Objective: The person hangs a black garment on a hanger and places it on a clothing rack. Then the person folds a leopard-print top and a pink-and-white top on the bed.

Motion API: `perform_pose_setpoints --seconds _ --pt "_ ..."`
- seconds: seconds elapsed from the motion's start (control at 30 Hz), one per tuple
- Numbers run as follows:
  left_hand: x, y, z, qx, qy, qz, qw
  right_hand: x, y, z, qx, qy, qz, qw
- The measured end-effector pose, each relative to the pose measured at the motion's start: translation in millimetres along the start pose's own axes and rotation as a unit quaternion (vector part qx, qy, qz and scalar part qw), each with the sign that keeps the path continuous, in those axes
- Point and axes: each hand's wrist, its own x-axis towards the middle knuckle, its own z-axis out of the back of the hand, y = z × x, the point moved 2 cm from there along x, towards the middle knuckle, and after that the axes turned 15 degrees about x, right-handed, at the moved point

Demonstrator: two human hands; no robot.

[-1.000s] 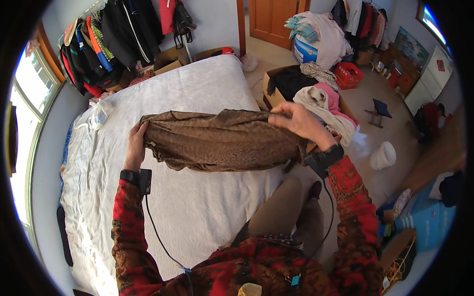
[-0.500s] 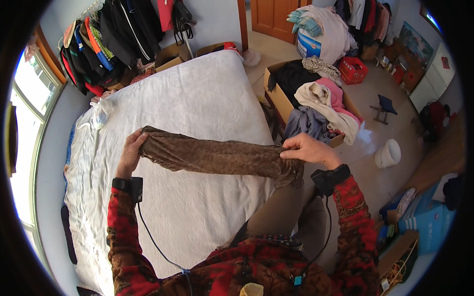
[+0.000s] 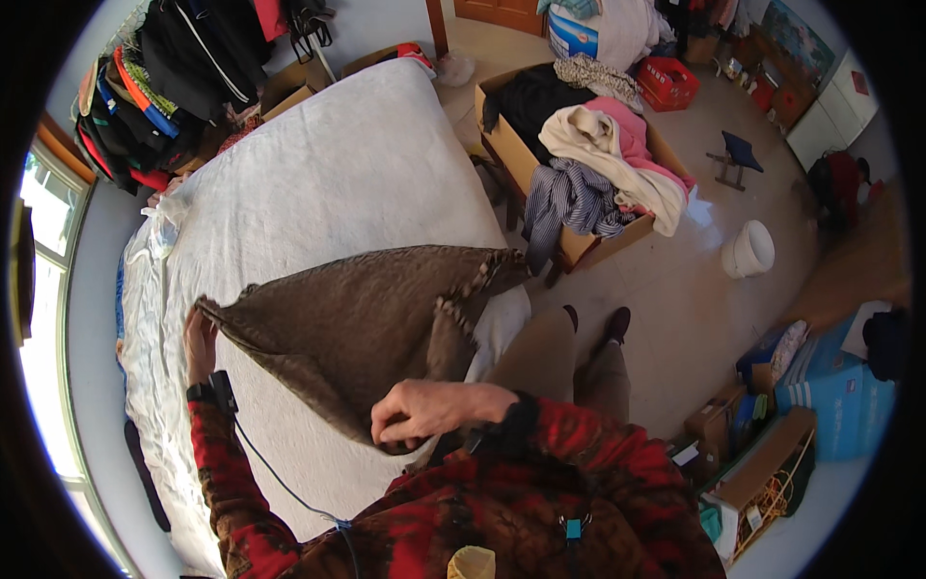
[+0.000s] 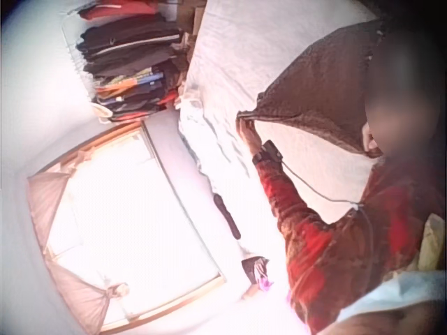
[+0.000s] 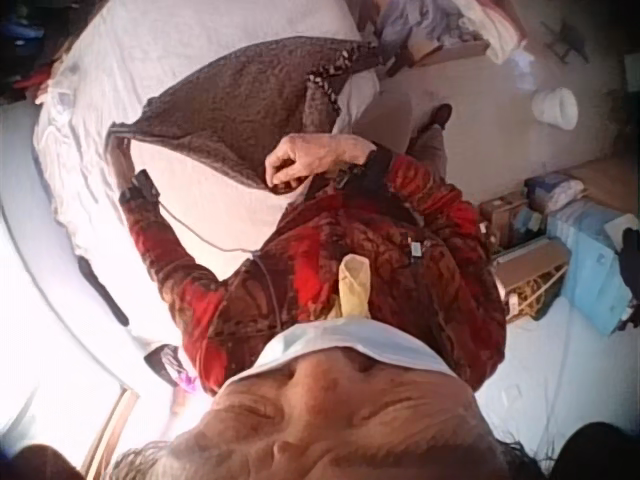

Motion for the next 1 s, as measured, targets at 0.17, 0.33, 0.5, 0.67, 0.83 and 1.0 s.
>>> perform_pose_setpoints --seconds 0.17,0.33,0.5,0.67,0.83,1.0 --pt "-46.8 77.1 53.7 0.203 -0.228 0.114 0.945 -2.5 -53.2 31.6 -0.161 -0.079 0.055 0.982" --pt "-71.2 80.8 -67.0 0.235 -0.109 0.035 0.965 -71.8 -94.8 107.6 -0.322 -0.389 -0.120 0.855" --pt "-150.1 57.7 -285.1 0.377 0.155 -0.107 0.907 -88.8 -122.8 126.3 -0.329 -0.470 -0.123 0.809" --pt "-163.3 65.7 -354.9 0.535 0.163 -0.133 0.818 -78.6 -133.4 127.6 -0.276 -0.478 -0.145 0.821" --pt "-168.1 97.4 -328.1 0.343 0.265 0.064 0.899 -68.2 -143.1 122.6 -0.355 -0.431 -0.129 0.819" --pt "-180.5 98.3 -295.9 -0.059 0.223 0.248 0.941 -63.6 -152.7 123.7 -0.397 -0.390 -0.117 0.823"
